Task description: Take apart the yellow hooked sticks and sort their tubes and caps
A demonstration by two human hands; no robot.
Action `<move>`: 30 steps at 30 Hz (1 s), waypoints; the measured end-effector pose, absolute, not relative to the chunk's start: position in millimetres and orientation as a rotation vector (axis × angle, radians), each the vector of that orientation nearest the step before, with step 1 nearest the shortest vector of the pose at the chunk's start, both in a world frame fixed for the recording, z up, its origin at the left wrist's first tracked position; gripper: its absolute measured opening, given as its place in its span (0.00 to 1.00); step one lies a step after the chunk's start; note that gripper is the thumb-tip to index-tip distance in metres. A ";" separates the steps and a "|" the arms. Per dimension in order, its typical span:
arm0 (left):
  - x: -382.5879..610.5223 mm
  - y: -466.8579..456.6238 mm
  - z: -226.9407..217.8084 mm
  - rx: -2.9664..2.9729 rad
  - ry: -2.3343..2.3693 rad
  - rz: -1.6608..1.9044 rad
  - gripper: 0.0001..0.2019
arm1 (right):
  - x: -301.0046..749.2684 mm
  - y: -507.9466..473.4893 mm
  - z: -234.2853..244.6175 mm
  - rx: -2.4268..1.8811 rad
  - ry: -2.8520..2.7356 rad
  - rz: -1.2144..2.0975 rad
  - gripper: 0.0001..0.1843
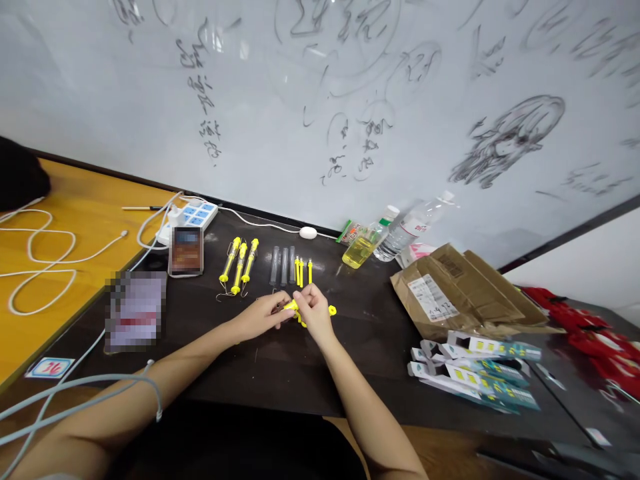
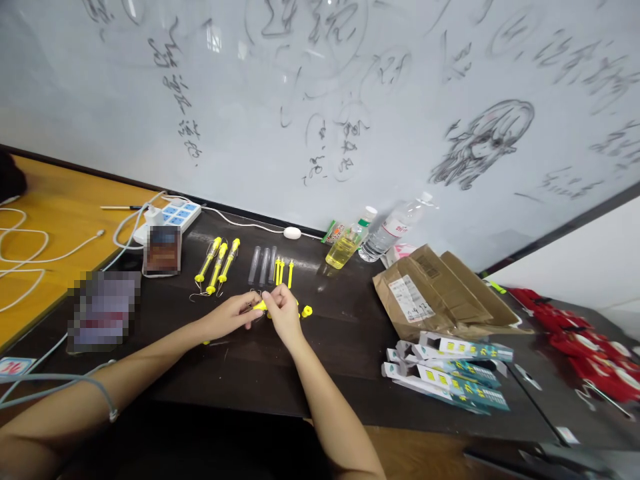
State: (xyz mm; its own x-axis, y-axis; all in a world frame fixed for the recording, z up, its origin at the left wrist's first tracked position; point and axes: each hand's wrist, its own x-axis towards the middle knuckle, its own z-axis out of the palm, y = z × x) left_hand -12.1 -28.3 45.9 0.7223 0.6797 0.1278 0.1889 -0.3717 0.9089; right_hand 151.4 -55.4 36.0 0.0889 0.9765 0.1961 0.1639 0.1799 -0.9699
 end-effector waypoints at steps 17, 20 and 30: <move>-31.4 -28.5 48.9 2.070 0.765 0.383 0.16 | 158.5 -59.8 39.9 -1.295 -1.791 0.847 0.20; -33.2 -26.5 49.9 2.008 0.756 0.373 0.17 | 161.1 -61.5 43.9 -1.261 -1.796 0.880 0.16; -33.2 -26.1 50.8 2.075 0.729 0.360 0.17 | 159.6 -63.1 44.4 -1.215 -1.670 1.023 0.11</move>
State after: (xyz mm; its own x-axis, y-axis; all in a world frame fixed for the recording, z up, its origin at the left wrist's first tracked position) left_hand -33.2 -26.1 50.8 0.7855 0.6186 -0.0168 0.3631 -0.4388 0.8219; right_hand 159.6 -63.1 44.4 -0.2058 0.9674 0.1474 0.3086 0.2071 -0.9284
